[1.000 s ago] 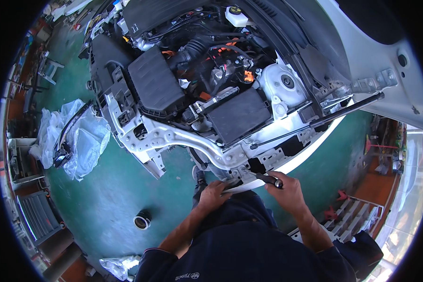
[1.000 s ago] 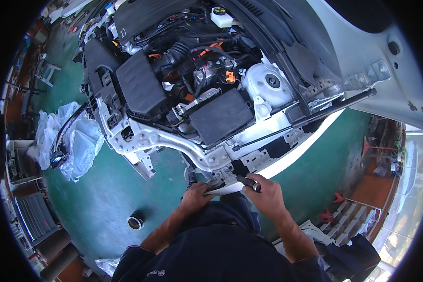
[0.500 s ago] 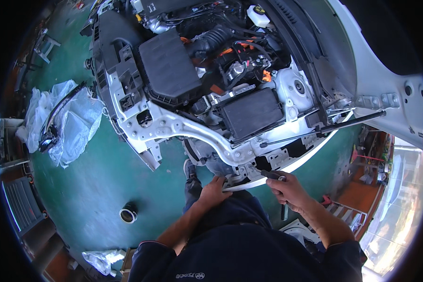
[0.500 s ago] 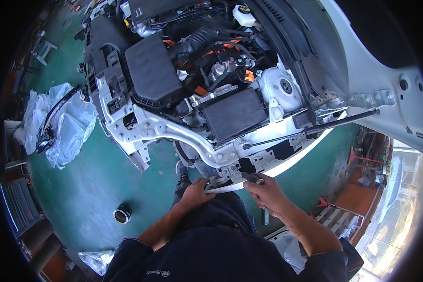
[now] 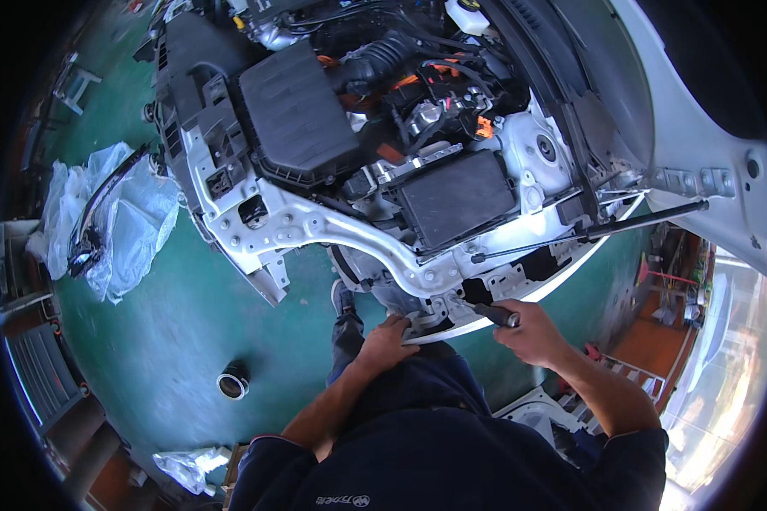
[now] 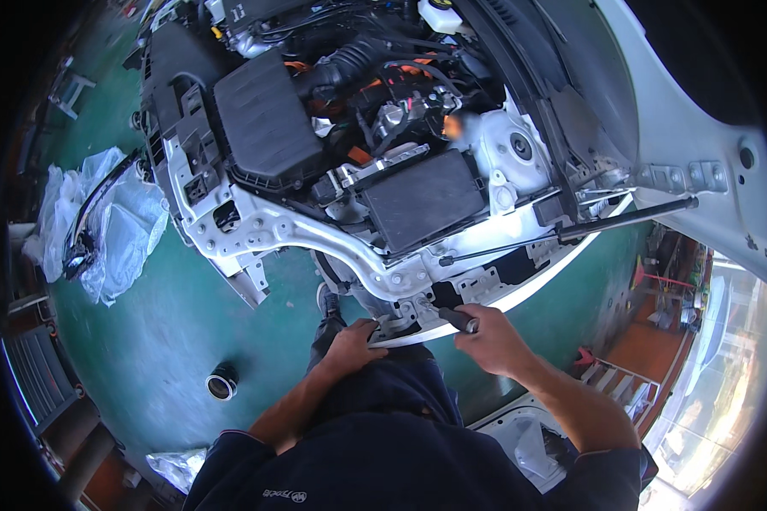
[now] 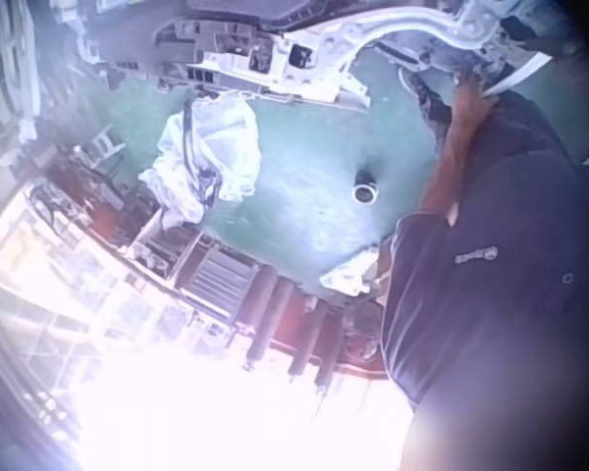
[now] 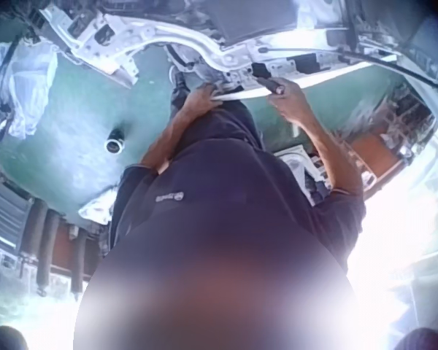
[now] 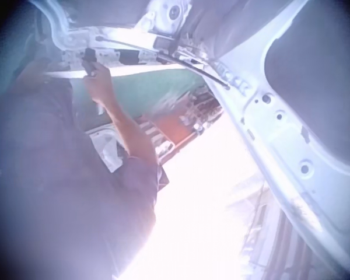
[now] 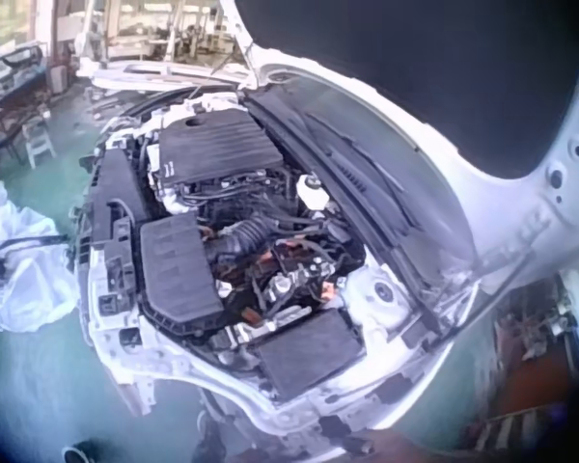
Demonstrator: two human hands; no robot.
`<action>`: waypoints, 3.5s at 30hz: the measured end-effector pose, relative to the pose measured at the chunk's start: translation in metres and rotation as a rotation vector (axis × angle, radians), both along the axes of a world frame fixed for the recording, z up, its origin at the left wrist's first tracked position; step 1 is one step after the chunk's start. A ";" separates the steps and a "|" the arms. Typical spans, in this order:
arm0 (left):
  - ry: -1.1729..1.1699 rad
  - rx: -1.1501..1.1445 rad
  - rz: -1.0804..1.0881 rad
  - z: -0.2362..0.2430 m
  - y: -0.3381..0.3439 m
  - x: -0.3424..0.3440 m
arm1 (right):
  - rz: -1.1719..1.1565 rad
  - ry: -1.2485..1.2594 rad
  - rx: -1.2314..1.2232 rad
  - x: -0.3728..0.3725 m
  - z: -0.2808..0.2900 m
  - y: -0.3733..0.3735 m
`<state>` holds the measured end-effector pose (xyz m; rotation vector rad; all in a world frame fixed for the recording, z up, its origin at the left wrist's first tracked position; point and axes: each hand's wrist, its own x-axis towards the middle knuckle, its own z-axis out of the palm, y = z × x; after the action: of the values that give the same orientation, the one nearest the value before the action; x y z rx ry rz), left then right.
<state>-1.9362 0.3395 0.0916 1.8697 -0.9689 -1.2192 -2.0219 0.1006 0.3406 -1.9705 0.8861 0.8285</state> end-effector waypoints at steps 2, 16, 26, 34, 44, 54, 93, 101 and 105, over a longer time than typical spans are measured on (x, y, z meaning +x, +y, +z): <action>-0.009 0.007 -0.006 0.002 -0.002 0.002 | 0.756 0.082 -0.213 0.004 0.007 -0.002; -0.050 -0.048 0.035 -0.003 0.004 -0.005 | 0.661 -0.127 -0.284 -0.004 -0.009 -0.028; -0.057 -0.052 0.031 -0.001 0.004 -0.003 | 0.512 -0.195 -0.421 0.011 -0.007 -0.025; -0.034 -0.033 0.008 0.002 0.001 0.000 | 0.929 -0.554 -0.547 0.005 -0.006 -0.030; -0.055 -0.003 -0.022 0.001 0.000 0.002 | 0.844 -0.592 -0.547 -0.006 -0.009 -0.024; -0.103 -0.001 -0.010 0.000 0.001 -0.002 | 0.080 -0.527 -0.455 -0.035 0.054 -0.054; -0.116 0.053 -0.035 0.000 0.001 0.001 | -1.263 -0.224 0.335 -0.074 0.022 -0.079; -0.107 0.016 -0.044 0.004 -0.002 0.002 | -0.641 -0.030 0.156 -0.056 0.027 -0.102; -0.068 0.012 -0.020 0.004 -0.002 0.002 | 0.904 0.163 -0.453 -0.046 0.041 -0.106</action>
<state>-1.9339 0.3374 0.0951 1.9258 -1.0217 -1.1822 -2.0677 -0.0052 0.3815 -2.7828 0.2205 1.3863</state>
